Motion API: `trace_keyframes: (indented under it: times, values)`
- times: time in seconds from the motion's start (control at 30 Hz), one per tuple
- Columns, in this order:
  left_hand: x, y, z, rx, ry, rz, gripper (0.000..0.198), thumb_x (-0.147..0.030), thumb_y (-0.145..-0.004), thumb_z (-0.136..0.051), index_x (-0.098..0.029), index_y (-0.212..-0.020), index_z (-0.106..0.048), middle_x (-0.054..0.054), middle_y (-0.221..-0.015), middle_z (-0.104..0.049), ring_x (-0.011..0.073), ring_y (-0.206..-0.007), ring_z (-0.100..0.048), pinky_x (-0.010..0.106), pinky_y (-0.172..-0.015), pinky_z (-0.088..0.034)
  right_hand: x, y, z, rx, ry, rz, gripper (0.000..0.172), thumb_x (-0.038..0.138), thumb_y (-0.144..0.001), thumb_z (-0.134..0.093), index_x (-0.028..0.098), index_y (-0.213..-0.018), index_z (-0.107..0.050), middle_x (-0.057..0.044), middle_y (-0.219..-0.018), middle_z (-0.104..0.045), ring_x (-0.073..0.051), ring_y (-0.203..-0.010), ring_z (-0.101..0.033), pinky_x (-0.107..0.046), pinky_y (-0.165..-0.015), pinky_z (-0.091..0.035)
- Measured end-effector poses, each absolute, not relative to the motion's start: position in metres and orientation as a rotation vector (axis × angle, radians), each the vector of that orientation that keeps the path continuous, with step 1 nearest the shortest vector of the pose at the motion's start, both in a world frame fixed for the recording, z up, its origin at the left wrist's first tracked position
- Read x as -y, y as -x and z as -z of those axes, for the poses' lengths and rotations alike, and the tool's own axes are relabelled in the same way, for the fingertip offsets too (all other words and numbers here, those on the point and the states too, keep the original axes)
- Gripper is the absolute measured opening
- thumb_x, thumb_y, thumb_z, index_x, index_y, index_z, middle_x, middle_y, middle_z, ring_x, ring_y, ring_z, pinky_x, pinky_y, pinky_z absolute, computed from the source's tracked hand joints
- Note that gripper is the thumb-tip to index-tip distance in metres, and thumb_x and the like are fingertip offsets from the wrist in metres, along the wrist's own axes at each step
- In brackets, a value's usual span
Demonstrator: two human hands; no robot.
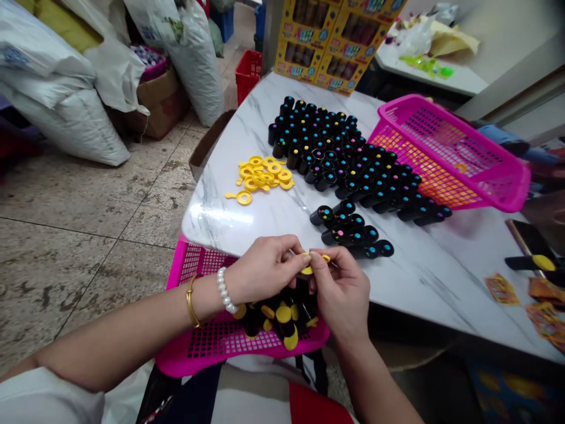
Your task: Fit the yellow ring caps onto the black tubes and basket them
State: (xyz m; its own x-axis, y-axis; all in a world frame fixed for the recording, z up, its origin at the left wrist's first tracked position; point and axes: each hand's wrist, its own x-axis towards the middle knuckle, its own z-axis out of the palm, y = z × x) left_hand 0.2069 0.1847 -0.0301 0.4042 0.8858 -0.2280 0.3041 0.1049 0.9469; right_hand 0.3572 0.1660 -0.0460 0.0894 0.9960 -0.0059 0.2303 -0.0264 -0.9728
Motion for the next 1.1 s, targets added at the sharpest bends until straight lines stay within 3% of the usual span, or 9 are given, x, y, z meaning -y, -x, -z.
trace_keyframes:
  times: [0.17,0.23,0.33,0.43,0.53,0.7,0.83,0.97,1.1]
  values:
    - [-0.166,-0.212,0.044,-1.217,-1.725,-0.848,0.029,-0.033,-0.089,-0.053,-0.018,-0.114,-0.050,-0.001,-0.073,-0.060,0.0133,-0.067,-0.057,0.024,-0.063,-0.045,-0.166,-0.358,0.046,1.337,1.413,-0.986,0.012,0.031,-0.084,-0.063,0.019,-0.084,-0.066,0.001,-0.071,-0.062,-0.012,-0.060,-0.056,-0.023,-0.056,-0.045]
    - [-0.161,-0.213,0.050,-1.228,-1.856,-0.902,0.033,-0.032,-0.085,-0.060,-0.017,-0.113,-0.050,0.003,-0.088,-0.060,0.0162,-0.081,-0.058,0.028,-0.074,-0.047,-0.163,-0.361,0.044,1.420,1.385,-0.945,0.015,0.030,-0.085,-0.061,0.019,-0.078,-0.068,-0.002,-0.080,-0.063,-0.016,-0.075,-0.059,-0.026,-0.068,-0.047]
    - [-0.159,-0.212,0.052,-1.276,-1.977,-0.869,0.020,-0.030,-0.089,-0.054,-0.017,-0.104,-0.054,0.005,-0.097,-0.056,0.0179,-0.089,-0.055,0.031,-0.079,-0.048,-0.155,-0.371,0.039,1.438,1.345,-1.053,0.032,0.032,-0.091,-0.052,0.018,-0.066,-0.065,-0.004,-0.085,-0.060,-0.017,-0.082,-0.057,-0.029,-0.076,-0.045]
    - [-0.160,-0.209,0.047,-1.260,-2.064,-0.788,0.022,-0.031,-0.091,-0.049,-0.018,-0.107,-0.055,0.006,-0.099,-0.055,0.0176,-0.088,-0.056,0.031,-0.079,-0.049,-0.156,-0.386,0.034,1.351,1.319,-1.313,0.033,0.035,-0.092,-0.050,0.016,-0.070,-0.066,-0.004,-0.081,-0.059,-0.015,-0.073,-0.055,-0.028,-0.069,-0.045]
    - [-0.165,-0.207,0.042,-1.210,-2.131,-0.735,0.020,-0.028,-0.089,-0.050,-0.019,-0.106,-0.056,0.004,-0.096,-0.056,0.0164,-0.083,-0.056,0.029,-0.075,-0.049,-0.170,-0.395,0.029,1.334,1.330,-1.589,0.023,0.037,-0.083,-0.065,0.015,-0.081,-0.065,-0.001,-0.069,-0.058,-0.012,-0.059,-0.053,-0.024,-0.054,-0.044]
    - [-0.173,-0.215,0.043,-1.228,-2.226,-0.648,0.020,-0.024,-0.081,-0.052,-0.018,-0.099,-0.059,0.002,-0.088,-0.058,0.0148,-0.073,-0.055,0.026,-0.065,-0.046,-0.185,-0.385,0.025,1.347,1.451,-1.694,0.027,0.039,-0.080,-0.067,0.020,-0.082,-0.047,0.010,-0.051,-0.048,-0.006,-0.037,-0.040,-0.014,-0.034,-0.030]
    - [-0.176,-0.220,0.046,-1.332,-2.298,-0.605,0.020,-0.028,-0.079,-0.052,-0.017,-0.095,-0.058,0.003,-0.089,-0.058,0.0158,-0.071,-0.055,0.025,-0.057,-0.043,-0.179,-0.378,0.028,1.383,1.424,-1.640,0.025,0.042,-0.085,-0.059,0.022,-0.086,-0.043,0.012,-0.049,-0.045,-0.006,-0.033,-0.039,-0.014,-0.031,-0.032]
    - [-0.179,-0.214,0.047,-1.294,-2.312,-0.555,0.017,-0.031,-0.080,-0.055,-0.017,-0.090,-0.058,0.002,-0.085,-0.057,0.0161,-0.072,-0.056,0.026,-0.062,-0.045,-0.167,-0.385,0.033,1.361,1.374,-1.622,0.029,0.044,-0.085,-0.059,0.021,-0.097,-0.046,0.011,-0.053,-0.048,-0.007,-0.037,-0.046,-0.016,-0.035,-0.039]
    - [-0.179,-0.210,0.048,-1.272,-2.324,-0.538,0.022,-0.036,-0.082,-0.059,-0.017,-0.093,-0.059,0.002,-0.088,-0.057,0.0165,-0.074,-0.056,0.027,-0.065,-0.046,-0.162,-0.389,0.036,1.211,1.342,-1.695,0.035,0.050,-0.088,-0.052,0.019,-0.103,-0.048,0.007,-0.054,-0.054,-0.008,-0.036,-0.050,-0.014,-0.031,-0.034]
